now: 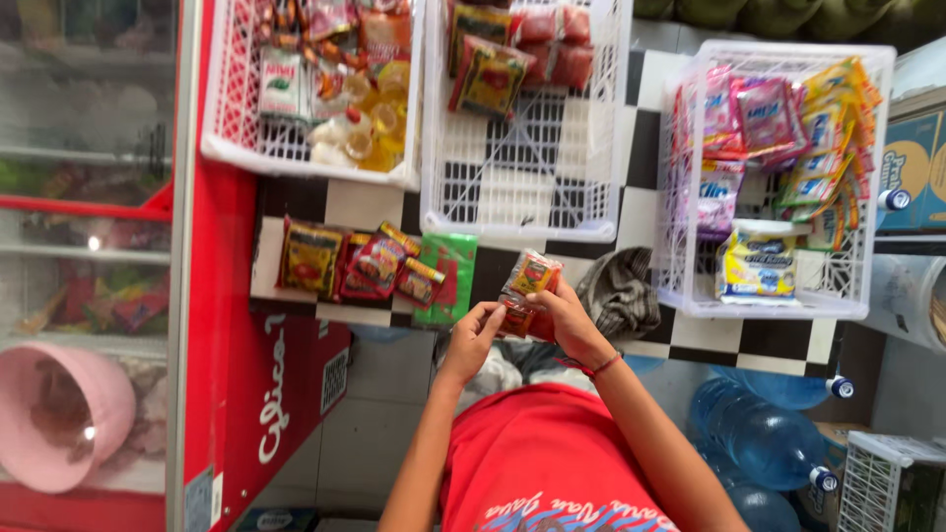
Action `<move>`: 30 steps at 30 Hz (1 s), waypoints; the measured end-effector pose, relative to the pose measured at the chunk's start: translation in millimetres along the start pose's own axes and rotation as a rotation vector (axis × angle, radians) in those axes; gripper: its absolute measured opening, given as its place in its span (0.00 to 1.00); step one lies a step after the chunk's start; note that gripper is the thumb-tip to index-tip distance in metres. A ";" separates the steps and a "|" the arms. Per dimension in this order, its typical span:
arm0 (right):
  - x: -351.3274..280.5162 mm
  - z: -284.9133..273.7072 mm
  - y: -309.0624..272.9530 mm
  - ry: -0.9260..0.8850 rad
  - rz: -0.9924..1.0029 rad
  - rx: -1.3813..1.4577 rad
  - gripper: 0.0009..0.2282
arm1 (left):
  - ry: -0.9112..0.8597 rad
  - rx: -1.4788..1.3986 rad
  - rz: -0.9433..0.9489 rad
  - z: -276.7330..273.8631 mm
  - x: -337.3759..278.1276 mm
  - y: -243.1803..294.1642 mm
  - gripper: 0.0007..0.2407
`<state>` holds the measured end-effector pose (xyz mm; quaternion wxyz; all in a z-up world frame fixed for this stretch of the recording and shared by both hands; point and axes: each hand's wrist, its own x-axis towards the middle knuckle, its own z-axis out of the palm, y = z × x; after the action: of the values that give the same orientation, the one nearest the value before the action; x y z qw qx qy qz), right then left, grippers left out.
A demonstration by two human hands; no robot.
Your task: The person wipes the surfaces of various snack packets with a cloth, handling them one at a time. They pick up each packet, wipe it, and place it back into a white basket on a checkered counter.
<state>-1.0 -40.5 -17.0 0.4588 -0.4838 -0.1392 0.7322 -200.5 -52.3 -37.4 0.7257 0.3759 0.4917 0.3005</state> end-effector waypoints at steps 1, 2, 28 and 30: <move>-2.0 1.8 8.8 0.000 0.011 0.015 0.20 | 0.012 0.008 -0.008 -1.7 -6.8 -5.2 0.12; -2.9 4.7 16.6 -0.010 0.023 0.025 0.20 | 0.033 0.015 -0.008 -3.7 -12.7 -9.1 0.11; 86.4 162.8 146.2 -0.132 -0.016 -0.477 0.22 | 0.486 0.697 0.347 -248.7 18.8 -0.9 0.17; 67.7 149.2 150.5 -0.105 0.081 -0.489 0.21 | 0.463 0.729 0.320 -251.4 15.0 -11.0 0.17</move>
<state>-214.1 -31.4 -80.3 0.2905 -0.5469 -0.3163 0.7187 -430.8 16.8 -112.8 0.3617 0.6009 0.6502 0.2920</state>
